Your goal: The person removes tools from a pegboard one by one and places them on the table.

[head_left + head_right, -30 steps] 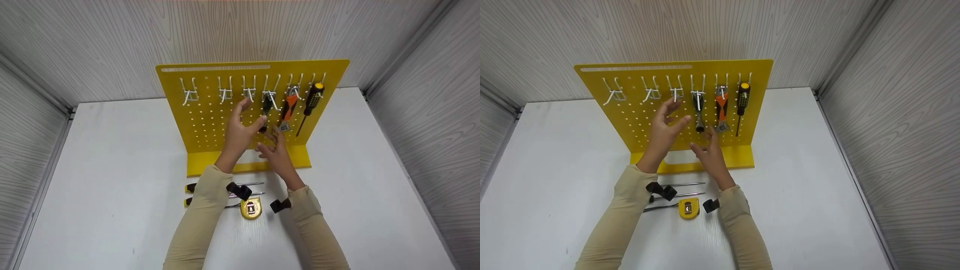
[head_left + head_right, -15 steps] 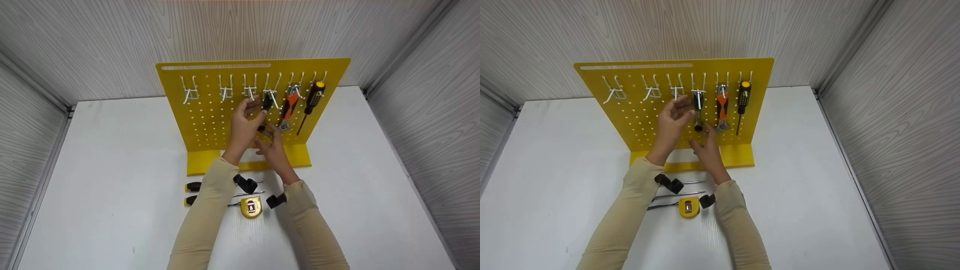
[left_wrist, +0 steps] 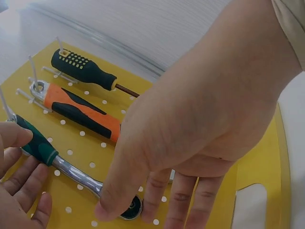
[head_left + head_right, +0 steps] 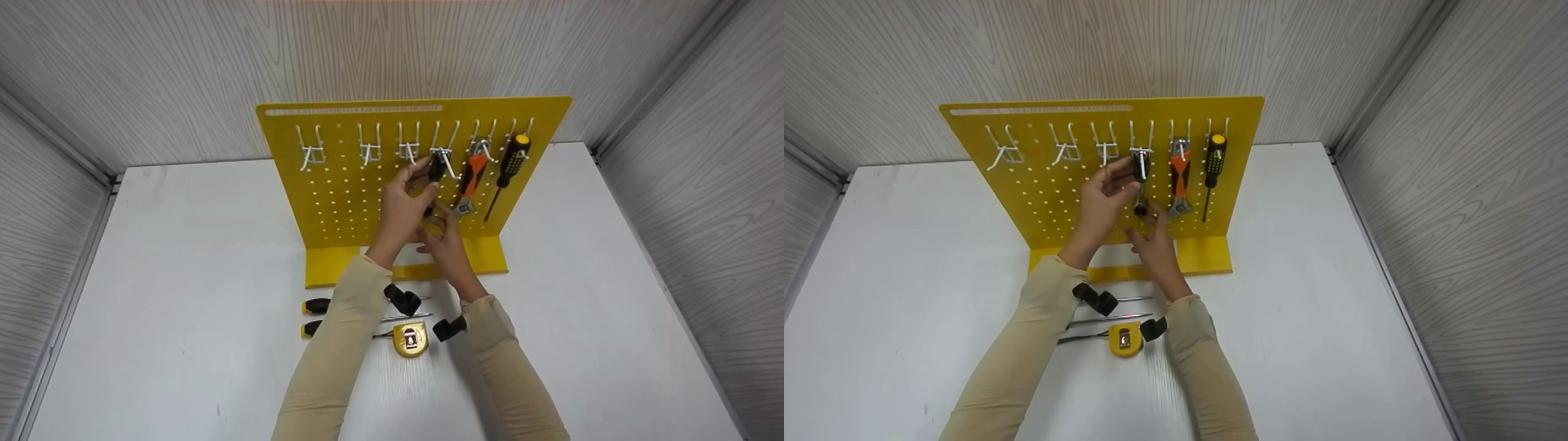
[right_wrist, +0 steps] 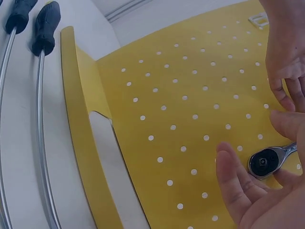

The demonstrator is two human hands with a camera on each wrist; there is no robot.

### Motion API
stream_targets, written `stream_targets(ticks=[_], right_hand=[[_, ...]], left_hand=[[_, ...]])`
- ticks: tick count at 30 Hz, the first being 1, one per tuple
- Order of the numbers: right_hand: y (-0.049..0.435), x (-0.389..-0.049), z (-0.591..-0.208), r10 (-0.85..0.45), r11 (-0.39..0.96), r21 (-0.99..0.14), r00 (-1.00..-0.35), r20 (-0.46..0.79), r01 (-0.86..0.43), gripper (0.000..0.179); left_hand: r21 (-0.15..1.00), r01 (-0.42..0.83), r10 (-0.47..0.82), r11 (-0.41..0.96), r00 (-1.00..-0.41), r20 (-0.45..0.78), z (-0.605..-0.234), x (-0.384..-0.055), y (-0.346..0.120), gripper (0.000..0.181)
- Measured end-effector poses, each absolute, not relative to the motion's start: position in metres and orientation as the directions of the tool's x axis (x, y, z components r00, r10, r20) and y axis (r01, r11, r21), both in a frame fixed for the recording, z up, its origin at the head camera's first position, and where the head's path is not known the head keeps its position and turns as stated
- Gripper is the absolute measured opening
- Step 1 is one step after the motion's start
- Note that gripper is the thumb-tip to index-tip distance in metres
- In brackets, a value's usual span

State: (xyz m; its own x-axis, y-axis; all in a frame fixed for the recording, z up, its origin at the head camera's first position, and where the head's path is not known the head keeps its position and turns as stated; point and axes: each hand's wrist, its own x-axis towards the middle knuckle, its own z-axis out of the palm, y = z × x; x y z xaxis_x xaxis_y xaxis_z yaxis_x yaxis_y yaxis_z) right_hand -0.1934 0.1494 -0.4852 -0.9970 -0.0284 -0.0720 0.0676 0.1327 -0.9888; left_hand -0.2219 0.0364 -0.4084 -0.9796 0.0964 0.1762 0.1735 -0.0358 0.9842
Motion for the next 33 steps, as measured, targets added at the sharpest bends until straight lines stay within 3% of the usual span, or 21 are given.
stream_targets(ticks=[9, 33], right_hand=[[0.152, -0.191, -0.487, -0.014, 0.08, -0.997, -1.0, -0.026, 0.024, 0.062], [0.154, -0.179, -0.49, 0.017, 0.138, -0.99, -0.999, -0.029, 0.032, 0.052]], left_hand=[[0.982, 0.188, 0.105, -0.024, -0.976, 0.189, -0.406, -0.221, 0.039, 0.04], [0.986, 0.162, 0.106, 0.037, -0.982, 0.157, -0.405, -0.219, 0.038, 0.039]])
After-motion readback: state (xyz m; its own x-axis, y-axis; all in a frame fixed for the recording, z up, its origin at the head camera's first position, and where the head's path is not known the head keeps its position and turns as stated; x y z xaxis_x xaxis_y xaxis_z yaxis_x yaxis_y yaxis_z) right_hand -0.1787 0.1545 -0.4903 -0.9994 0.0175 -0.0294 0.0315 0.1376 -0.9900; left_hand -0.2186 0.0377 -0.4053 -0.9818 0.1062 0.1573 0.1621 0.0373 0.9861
